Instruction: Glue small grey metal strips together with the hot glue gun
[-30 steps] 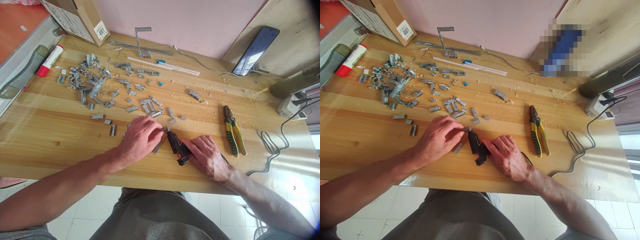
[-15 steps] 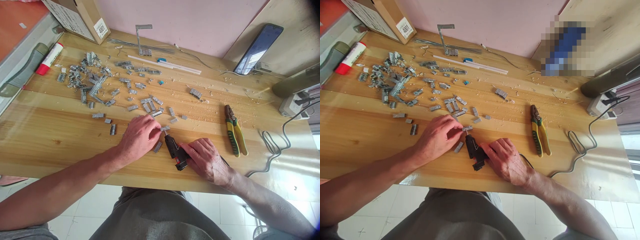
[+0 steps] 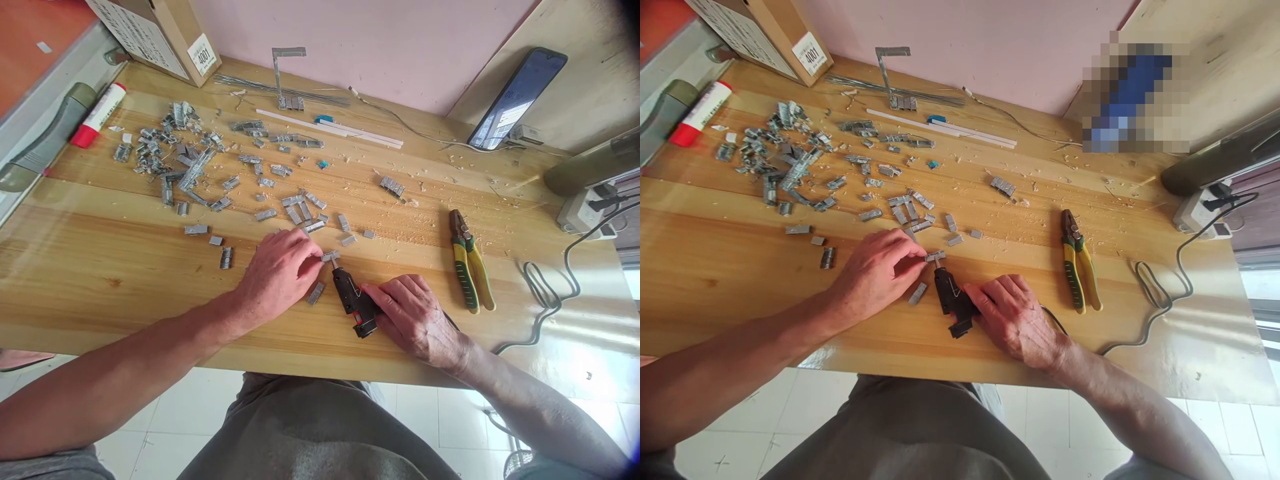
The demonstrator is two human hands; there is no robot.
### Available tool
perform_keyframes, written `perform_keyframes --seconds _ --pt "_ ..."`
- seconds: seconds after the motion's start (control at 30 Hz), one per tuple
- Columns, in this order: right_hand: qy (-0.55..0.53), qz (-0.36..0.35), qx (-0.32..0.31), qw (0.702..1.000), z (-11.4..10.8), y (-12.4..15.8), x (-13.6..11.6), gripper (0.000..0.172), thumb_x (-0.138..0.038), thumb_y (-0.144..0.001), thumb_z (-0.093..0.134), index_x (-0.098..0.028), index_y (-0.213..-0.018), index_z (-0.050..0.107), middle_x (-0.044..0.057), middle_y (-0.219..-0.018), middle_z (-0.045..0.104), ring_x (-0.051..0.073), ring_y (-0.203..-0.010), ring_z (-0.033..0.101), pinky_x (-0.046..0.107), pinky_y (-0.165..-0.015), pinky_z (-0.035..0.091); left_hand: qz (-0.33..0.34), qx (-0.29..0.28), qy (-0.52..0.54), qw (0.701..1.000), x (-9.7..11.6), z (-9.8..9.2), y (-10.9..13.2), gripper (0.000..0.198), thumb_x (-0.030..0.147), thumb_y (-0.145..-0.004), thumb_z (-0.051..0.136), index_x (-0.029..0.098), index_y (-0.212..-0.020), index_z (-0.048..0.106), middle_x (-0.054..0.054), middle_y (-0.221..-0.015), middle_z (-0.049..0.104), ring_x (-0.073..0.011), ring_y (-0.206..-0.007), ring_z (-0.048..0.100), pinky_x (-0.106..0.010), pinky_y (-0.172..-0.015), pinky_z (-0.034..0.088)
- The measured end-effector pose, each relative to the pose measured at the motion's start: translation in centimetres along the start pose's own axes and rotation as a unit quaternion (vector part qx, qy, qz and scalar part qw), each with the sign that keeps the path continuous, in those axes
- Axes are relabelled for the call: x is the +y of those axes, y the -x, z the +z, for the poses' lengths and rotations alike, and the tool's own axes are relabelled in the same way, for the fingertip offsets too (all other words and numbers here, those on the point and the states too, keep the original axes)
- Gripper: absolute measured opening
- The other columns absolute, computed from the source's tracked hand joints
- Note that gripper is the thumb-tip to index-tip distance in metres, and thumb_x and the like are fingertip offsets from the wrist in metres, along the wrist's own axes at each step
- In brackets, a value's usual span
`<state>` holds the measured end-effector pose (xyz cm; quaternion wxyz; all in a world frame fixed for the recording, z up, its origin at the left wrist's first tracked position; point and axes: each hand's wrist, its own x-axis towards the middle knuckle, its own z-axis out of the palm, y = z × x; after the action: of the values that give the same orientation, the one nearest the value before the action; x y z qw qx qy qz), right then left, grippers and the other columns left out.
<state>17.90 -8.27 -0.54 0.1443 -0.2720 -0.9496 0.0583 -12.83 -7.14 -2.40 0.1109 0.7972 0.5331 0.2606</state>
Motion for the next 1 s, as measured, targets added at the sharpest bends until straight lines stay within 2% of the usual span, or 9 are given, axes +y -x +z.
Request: perform_keyframes --seconds 0.1,0.2,0.47,0.67,0.87,1.0 --pt "0.020 0.026 0.018 0.999 -0.11 -0.02 0.23 0.034 -0.019 -0.111 0.056 -0.015 -0.145 0.061 0.008 -0.100 0.073 0.024 -0.088 0.061 0.041 -0.081 0.047 0.002 -0.003 0.002 1.000 0.03 -0.11 0.00 0.007 0.016 -0.101 0.069 0.023 -0.097 0.070 -0.006 -0.097 0.073 -0.0251 -0.093 0.068 -0.041 -0.090 0.053" --pt "0.016 0.026 0.032 0.999 -0.16 0.10 0.31 0.038 -0.017 -0.110 0.056 -0.015 -0.147 0.060 0.008 -0.101 0.073 0.025 -0.088 0.060 0.041 -0.081 0.046 0.013 0.002 0.006 1.000 0.00 -0.15 -0.01 0.010 0.017 -0.103 0.066 0.022 -0.097 0.070 -0.006 -0.096 0.072 -0.0247 -0.092 0.068 -0.041 -0.090 0.053" --pt "-0.001 0.002 0.001 1.000 0.63 0.30 0.38 0.043 -0.017 -0.108 0.061 -0.013 -0.151 0.058 0.011 -0.111 0.073 0.026 -0.096 0.062 0.042 -0.085 0.047 0.020 0.002 0.000 1.000 -0.01 -0.08 -0.12 0.014 0.017 -0.105 0.065 0.021 -0.095 0.073 -0.006 -0.095 0.073 -0.0235 -0.090 0.068 -0.040 -0.088 0.052" --pt "0.020 0.025 0.022 0.999 0.23 0.07 0.26 0.039 -0.016 -0.109 0.058 -0.013 -0.147 0.060 0.009 -0.102 0.072 0.025 -0.090 0.059 0.042 -0.081 0.046 0.022 0.005 0.002 1.000 -0.05 0.08 -0.06 0.016 0.016 -0.106 0.065 0.021 -0.094 0.075 -0.006 -0.096 0.074 -0.0236 -0.090 0.069 -0.040 -0.089 0.052" --pt "0.003 0.002 0.013 1.000 0.35 -0.48 0.07 0.037 -0.020 -0.110 0.059 -0.014 -0.147 0.059 0.010 -0.108 0.074 0.025 -0.093 0.061 0.041 -0.083 0.048 0.044 0.014 -0.009 0.999 -0.06 0.09 -0.01 0.014 0.015 -0.106 0.066 0.020 -0.096 0.075 -0.005 -0.096 0.074 -0.0227 -0.089 0.069 -0.039 -0.087 0.051" --pt "0.026 0.026 0.018 0.999 0.03 -0.57 0.09 0.035 -0.019 -0.110 0.058 -0.013 -0.144 0.061 0.010 -0.103 0.073 0.025 -0.090 0.060 0.041 -0.083 0.047 0.049 0.018 -0.010 0.999 -0.09 0.12 -0.01 0.013 0.017 -0.106 0.068 0.020 -0.094 0.074 -0.004 -0.095 0.074 -0.0226 -0.089 0.070 -0.039 -0.087 0.051"
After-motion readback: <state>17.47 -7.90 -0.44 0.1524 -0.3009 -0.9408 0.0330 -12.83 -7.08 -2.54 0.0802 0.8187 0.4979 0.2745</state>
